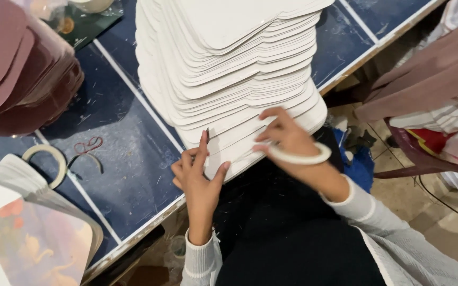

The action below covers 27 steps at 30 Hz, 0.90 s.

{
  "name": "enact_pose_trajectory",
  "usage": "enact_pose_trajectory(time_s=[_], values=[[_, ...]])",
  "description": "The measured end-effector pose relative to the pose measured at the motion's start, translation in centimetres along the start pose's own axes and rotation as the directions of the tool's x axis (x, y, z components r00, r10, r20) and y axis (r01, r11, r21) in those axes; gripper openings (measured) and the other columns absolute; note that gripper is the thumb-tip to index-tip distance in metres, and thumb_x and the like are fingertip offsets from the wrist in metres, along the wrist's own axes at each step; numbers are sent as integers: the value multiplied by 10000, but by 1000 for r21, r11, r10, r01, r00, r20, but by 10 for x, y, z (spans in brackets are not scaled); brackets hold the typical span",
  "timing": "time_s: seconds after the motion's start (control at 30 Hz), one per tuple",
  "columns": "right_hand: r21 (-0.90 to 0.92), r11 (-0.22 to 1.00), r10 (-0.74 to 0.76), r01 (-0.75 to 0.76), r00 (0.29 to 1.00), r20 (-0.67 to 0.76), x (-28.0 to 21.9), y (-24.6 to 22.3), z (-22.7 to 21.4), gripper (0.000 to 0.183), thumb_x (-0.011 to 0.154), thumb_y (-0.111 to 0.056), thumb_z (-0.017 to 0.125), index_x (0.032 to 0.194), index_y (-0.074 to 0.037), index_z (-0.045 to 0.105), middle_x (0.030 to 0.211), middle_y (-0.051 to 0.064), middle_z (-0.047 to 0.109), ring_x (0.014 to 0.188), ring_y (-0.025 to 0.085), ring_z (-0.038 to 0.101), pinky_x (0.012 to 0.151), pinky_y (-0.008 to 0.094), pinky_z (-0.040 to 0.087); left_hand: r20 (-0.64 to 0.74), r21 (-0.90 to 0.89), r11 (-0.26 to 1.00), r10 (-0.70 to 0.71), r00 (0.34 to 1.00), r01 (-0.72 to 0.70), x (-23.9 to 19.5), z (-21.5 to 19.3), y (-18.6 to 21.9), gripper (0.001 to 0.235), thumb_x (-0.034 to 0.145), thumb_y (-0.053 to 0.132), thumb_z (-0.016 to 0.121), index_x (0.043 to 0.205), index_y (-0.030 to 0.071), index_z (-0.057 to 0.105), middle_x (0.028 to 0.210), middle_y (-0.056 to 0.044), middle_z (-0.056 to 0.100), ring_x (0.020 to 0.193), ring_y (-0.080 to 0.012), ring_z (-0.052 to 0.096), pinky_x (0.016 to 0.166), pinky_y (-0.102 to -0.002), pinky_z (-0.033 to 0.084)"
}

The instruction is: Applying double-sided tape to the edges of paper cards in a repetitive assembly process.

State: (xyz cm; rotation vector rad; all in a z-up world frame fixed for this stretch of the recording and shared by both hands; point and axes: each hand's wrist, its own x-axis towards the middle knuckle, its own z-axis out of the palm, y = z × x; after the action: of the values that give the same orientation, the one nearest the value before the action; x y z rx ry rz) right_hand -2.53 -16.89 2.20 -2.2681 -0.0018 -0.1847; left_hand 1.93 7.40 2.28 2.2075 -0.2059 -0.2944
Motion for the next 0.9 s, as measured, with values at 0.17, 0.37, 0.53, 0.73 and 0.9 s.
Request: enact_pose_trajectory(time_s=[0.17,0.37,0.53,0.73,0.9], values=[[-25,981,189,-193,977,-94,-5,28,-22,104,839,-133,881,883,-70,811,1301,65,655,1010,331,760,950,428,601,2,86,996,-2,1000,1,-2,4,10,787,897,271,880,1627,218,592,1183,-109,557,1098,-349,343,965,-528,198],[-51,962,260,-267,958,-118,-2,18,-18,120,818,-120,888,843,-42,801,1284,59,651,977,314,765,926,433,616,18,226,967,116,993,-117,23,33,29,849,807,267,955,1590,226,629,1182,-164,535,1105,-435,356,973,-622,221],[-146,974,149,-171,978,-149,-1,14,-23,123,865,-141,868,868,-49,787,1260,62,637,974,320,771,891,428,630,143,233,887,375,916,-399,35,51,57,933,744,278,972,1591,153,599,1226,-222,548,1118,-485,488,881,-591,413],[-250,968,-82,17,964,-252,21,1,-45,110,951,-192,874,924,-142,779,1228,-25,646,966,260,771,892,367,610,225,415,736,487,844,-536,65,35,86,777,893,340,867,1490,-90,618,1078,-249,656,924,-381,589,727,-467,446],[-329,937,-232,114,909,-346,37,-20,-52,121,1015,-193,860,954,-147,766,1010,-51,686,848,212,762,849,364,594,86,617,523,698,711,-588,90,23,101,576,741,-55,850,1300,81,811,845,-142,727,765,-350,686,651,-445,426]])
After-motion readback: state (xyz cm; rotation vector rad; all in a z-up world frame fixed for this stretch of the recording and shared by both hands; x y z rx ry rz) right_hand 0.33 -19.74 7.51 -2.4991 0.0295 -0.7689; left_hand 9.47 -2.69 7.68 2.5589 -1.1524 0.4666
